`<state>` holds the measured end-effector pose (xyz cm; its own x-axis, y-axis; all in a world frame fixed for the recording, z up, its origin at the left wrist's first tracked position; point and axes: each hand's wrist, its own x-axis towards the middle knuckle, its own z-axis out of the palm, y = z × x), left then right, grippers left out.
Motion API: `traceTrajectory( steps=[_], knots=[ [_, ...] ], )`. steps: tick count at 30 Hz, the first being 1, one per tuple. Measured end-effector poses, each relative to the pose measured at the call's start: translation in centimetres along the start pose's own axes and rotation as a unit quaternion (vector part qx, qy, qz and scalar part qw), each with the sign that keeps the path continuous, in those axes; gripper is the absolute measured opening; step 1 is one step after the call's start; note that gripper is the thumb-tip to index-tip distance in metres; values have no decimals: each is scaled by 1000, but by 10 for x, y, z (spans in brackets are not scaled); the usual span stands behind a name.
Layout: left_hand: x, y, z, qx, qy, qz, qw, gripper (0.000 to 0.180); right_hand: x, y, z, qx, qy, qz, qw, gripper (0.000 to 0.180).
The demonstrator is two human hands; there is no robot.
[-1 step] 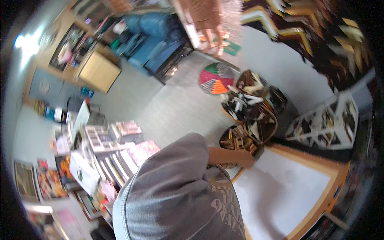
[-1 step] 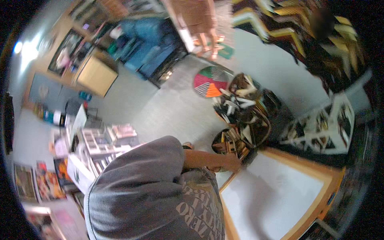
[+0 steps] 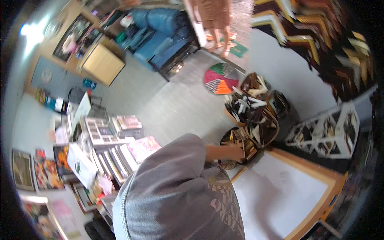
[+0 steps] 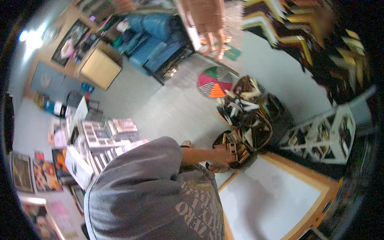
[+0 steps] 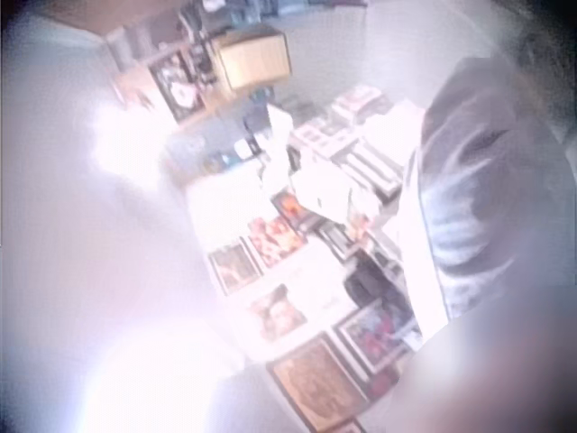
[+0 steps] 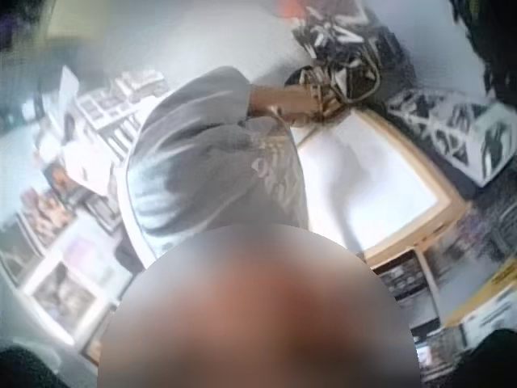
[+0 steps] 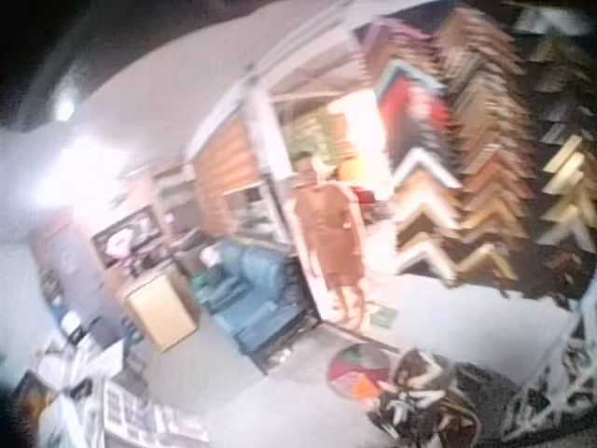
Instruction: The person tapes a large world map poster to a padded surface, then retrieves a wooden frame and a black frame. They place the poster into the black frame and inspect the assembled framed poster.
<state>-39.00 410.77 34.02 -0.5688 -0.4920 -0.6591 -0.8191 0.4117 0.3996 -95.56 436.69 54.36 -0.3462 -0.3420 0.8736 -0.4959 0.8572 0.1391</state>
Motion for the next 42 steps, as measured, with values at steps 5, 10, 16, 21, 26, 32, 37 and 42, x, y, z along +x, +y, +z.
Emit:
traceTrajectory(
  steps=[5,10,16,21,26,32,37,42],
  knots=[
    [-196,-250,126,-374,343,-475,719,40,-11,-166,4,400,-45,20,915,28],
    [-328,-335,210,-439,483,-534,537,42,-74,-424,-108,628,-260,-168,714,21],
    [-407,-331,323,-547,416,-445,574,42,-190,-676,-425,688,-434,-476,334,23],
    [-467,-272,439,-594,412,-486,492,48,-292,-758,-640,594,-439,-655,159,19],
    [-500,-218,538,-642,421,-588,252,53,-379,-817,-751,495,-450,-738,91,22],
    [-552,-270,539,-764,352,-536,72,43,-476,-931,-860,422,-453,-780,90,26],
    [-595,-409,484,-756,430,-493,-3,42,-555,-1038,-980,386,-432,-811,78,28],
    [-641,-551,453,-728,472,-493,67,45,-612,-1129,-1162,381,-399,-834,25,29]
  ],
)
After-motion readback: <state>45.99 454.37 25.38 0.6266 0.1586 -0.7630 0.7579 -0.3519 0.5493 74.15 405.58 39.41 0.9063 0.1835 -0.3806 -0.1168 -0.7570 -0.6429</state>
